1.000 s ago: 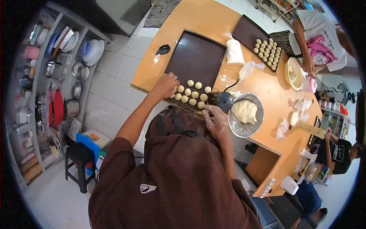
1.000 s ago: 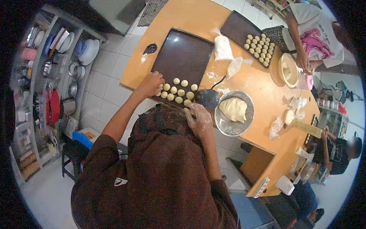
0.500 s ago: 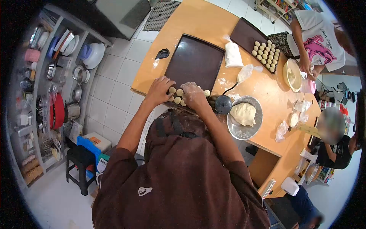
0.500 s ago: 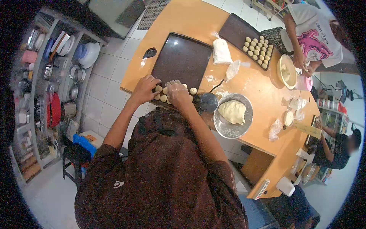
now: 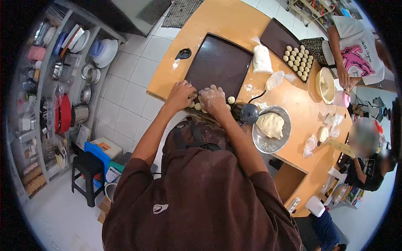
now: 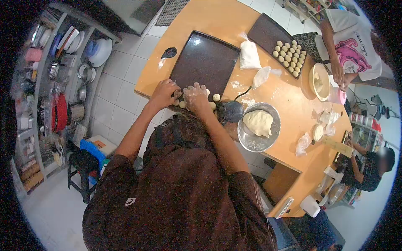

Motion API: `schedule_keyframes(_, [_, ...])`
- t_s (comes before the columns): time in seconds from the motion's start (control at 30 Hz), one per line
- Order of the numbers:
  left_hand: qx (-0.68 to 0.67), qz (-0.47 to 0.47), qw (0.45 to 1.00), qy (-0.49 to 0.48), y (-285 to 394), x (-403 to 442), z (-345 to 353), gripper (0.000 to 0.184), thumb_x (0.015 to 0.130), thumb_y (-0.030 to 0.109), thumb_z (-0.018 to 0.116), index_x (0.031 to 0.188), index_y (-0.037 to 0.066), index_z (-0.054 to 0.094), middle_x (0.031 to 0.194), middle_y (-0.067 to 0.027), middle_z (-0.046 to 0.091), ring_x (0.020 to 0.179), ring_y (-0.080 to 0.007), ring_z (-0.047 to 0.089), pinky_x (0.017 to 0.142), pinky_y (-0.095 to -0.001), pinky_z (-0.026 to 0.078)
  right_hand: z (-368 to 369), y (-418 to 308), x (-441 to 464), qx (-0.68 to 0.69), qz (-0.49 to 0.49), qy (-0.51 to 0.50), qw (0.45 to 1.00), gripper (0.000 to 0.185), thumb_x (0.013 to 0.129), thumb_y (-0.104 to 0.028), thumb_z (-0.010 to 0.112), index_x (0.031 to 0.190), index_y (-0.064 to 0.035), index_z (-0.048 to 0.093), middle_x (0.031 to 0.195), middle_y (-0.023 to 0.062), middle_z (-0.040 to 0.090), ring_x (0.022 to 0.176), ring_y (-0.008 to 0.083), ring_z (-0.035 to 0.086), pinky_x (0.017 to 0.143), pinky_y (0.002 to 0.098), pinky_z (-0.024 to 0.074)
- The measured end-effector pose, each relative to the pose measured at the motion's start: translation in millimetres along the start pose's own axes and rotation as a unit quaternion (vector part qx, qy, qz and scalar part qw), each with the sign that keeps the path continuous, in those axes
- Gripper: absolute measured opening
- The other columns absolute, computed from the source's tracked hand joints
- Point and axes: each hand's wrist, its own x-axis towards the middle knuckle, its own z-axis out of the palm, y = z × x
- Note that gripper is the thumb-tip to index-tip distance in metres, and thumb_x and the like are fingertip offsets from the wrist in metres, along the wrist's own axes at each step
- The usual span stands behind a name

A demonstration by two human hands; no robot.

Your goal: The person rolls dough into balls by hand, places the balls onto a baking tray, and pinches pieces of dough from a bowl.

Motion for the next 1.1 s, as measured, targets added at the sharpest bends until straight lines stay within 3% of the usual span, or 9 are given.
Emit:
schedule_keyframes(0.37, [0.049,0.018,0.998,-0.024,4,2,-1,0.040,0.071,0.010,0.074,0.110,0.007,0.067,0.103,-0.0086,0.061,0.109,-0.0283,0.053,0.094,-0.0421,0.042,7,3,0,-0.016,0.003,-0.013,1.000,0.016,0.081,-0.023,0.065,0.093,-0.0122,0.067,0.096,0.0073,0.067,0.100,0.0269,0.057,0.082,0.0457,0.0397])
schedule_keyframes(1.1, [0.002,0.007,0.998,0.059,5,-6,9,0.026,0.077,0.015,0.072,0.102,0.010,0.071,0.100,-0.0086,0.062,0.108,-0.0278,0.054,0.093,-0.0427,0.042,7,-10,-6,-0.057,0.045,0.025,0.997,0.021,0.086,-0.029,0.065,0.099,-0.0136,0.070,0.096,0.0065,0.066,0.095,0.0265,0.060,0.076,0.0470,0.0417])
